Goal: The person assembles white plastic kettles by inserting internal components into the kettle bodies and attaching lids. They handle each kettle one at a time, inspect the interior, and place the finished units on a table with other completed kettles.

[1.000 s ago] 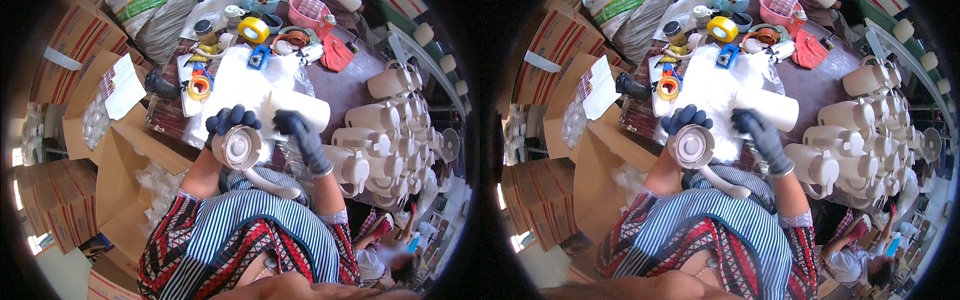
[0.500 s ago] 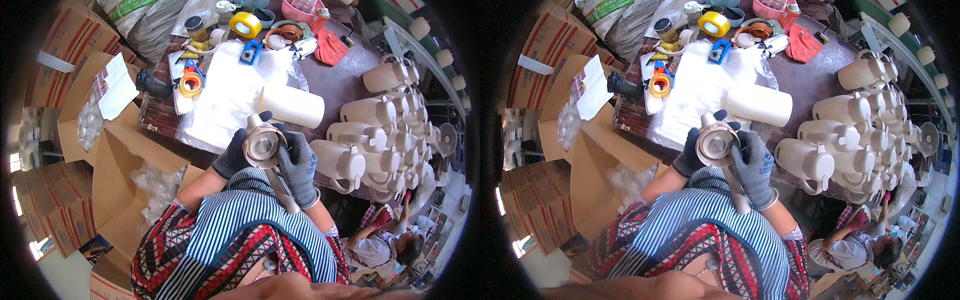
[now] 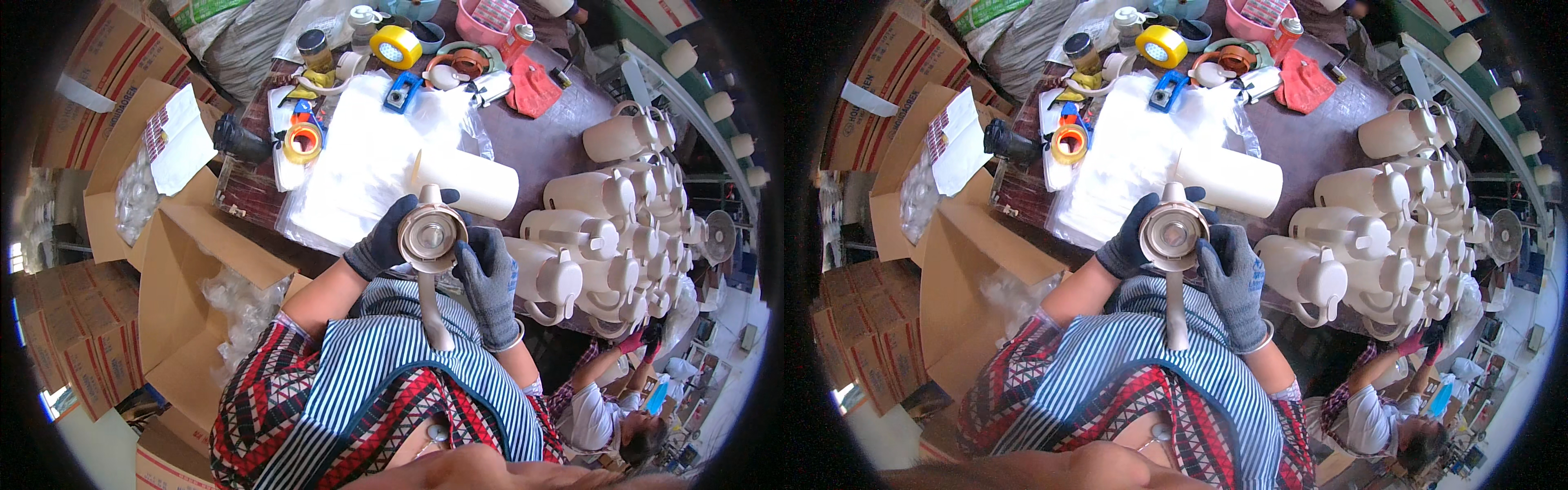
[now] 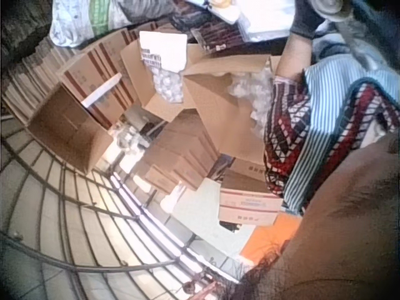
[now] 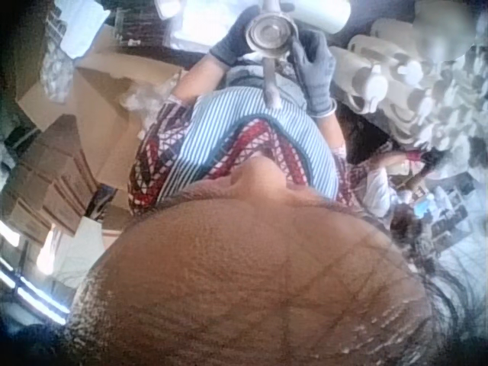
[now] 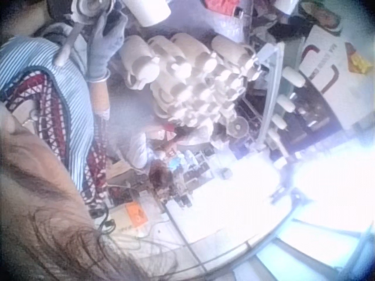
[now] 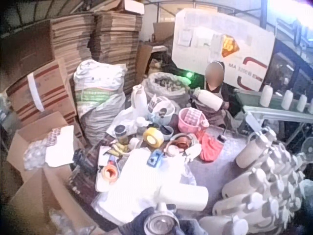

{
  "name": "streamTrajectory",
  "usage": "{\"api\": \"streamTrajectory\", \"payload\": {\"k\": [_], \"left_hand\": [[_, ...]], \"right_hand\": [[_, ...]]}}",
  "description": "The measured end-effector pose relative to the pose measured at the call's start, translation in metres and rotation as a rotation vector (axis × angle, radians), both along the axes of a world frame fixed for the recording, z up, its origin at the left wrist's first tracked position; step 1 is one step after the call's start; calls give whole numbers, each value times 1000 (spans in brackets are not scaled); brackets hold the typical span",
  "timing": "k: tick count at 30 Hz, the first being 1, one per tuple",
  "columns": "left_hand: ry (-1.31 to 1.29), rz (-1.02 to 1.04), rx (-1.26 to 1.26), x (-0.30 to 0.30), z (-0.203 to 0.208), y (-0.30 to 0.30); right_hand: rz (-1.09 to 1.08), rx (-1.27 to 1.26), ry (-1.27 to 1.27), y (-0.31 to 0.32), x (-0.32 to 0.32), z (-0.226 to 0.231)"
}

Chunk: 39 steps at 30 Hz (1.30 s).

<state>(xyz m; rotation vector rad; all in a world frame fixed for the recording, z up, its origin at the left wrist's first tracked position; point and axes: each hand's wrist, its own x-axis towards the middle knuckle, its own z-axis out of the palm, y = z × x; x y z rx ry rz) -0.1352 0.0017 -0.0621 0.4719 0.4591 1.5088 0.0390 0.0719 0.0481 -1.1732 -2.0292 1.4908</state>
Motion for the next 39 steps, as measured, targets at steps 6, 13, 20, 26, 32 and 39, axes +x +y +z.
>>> {"api": "streamTrajectory", "payload": {"k": [6,13,20,26,32,39], "left_hand": [[890,60,92,-4,-32,3],[1332,166,336,-3,-12,15],[1401,152,331,0,-28,19],[732,-159,100,-2,-2,26],[355,-177,75,5,-22,20],[348,-220,101,13,-31,19]], "right_hand": [[-21,23,83,8,2,-13],[-102,-68,35,12,16,-23],[-151,-139,21,16,20,-21],[-157,-162,14,20,24,-23],[-144,-156,34,19,25,-20],[-108,-354,94,25,29,-16]]}}
